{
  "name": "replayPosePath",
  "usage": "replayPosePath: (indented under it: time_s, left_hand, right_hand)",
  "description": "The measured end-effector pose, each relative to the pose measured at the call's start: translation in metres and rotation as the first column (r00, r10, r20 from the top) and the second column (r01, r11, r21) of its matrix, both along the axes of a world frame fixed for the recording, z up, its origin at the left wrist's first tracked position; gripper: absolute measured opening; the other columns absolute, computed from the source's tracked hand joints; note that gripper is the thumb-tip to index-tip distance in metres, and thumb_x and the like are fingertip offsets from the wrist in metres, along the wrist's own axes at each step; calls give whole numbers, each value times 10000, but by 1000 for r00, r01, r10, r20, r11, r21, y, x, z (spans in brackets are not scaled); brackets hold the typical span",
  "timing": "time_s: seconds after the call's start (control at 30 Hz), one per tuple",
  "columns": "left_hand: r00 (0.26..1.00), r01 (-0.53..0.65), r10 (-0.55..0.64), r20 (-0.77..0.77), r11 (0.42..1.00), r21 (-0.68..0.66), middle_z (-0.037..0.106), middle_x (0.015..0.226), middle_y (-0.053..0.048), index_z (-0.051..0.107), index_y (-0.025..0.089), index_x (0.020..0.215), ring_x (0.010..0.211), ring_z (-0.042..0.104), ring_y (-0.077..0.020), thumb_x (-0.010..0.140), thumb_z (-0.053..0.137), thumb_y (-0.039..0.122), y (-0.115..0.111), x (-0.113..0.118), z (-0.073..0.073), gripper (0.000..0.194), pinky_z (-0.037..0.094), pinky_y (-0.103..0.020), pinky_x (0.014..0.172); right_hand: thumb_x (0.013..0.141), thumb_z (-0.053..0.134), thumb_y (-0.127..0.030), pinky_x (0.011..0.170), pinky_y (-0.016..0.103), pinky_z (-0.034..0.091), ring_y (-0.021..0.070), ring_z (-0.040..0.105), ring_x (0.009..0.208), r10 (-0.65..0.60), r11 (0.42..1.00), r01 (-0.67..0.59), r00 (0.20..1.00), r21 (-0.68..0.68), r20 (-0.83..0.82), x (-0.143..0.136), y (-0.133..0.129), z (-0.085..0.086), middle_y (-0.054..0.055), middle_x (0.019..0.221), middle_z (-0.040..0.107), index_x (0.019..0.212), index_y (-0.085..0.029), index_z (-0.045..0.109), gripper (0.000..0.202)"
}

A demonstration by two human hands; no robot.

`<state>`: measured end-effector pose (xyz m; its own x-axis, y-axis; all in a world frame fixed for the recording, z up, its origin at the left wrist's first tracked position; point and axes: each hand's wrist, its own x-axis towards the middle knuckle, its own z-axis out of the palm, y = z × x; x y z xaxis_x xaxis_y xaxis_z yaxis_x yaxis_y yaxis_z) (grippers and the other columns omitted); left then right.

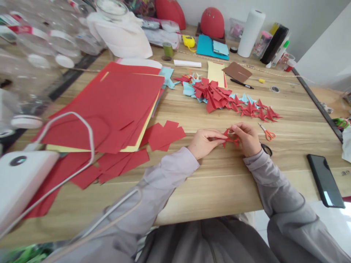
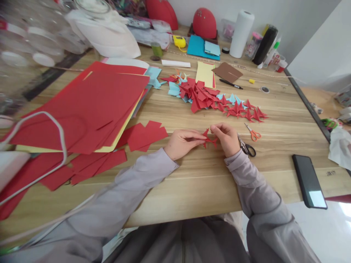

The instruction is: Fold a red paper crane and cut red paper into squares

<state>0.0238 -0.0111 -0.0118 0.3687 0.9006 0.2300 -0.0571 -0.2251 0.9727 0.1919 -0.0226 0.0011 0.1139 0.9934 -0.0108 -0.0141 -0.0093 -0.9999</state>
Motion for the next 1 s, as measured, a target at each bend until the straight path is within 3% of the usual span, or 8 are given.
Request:
replayPosePath:
  time_s: [0.23,0.43,0.63,0.77,0.9,1.0]
  left_hand:
    - [998,54,-53,-30,998,15,723,744,-41,755,217,733,663,648,-150,694,709,218,0,0,1,61,524,-278,636]
    - [998,59,-59,-18,998,1,724,741,-40,754,216,721,678,652,-154,680,713,214,0,1,1,58,529,-279,647]
    - [1000,-27,28,5,987,-161,737,781,-59,759,187,769,675,655,-163,628,759,235,2,-1,3,148,540,-306,681]
    - [995,-65,83,48,951,-303,733,750,-63,757,162,812,608,638,-152,589,797,295,4,-1,4,263,548,-324,668]
    - [996,-54,74,52,945,-324,733,769,-73,757,154,792,610,642,-157,548,826,309,5,-1,5,297,550,-333,662]
    - [995,-56,81,61,939,-339,733,772,-74,756,153,793,599,640,-156,537,831,301,6,-1,5,305,553,-336,651]
  right_hand:
    - [597,796,-447,441,204,409,73,498,442,15,996,-20,998,-88,-58,-2,-2,6,-34,513,578,637,-161,650,324]
    - [605,769,-500,450,212,435,93,546,462,48,988,-61,995,-145,-90,-3,-1,3,0,563,634,644,-161,624,371]
    - [678,720,-470,548,228,478,114,589,611,-64,998,64,995,-1,-79,1,1,4,-1,666,621,672,-185,589,314]
    - [705,710,-455,653,273,512,141,603,732,8,988,-16,998,152,55,-1,-2,7,14,798,634,765,-210,593,278]
    - [660,759,-424,687,284,523,153,611,806,34,971,-75,984,226,177,-3,-4,4,31,944,621,993,-243,590,414]
    - [730,709,-414,700,289,525,157,613,842,15,953,-83,974,290,228,-1,-4,0,43,1001,608,1055,-263,588,378]
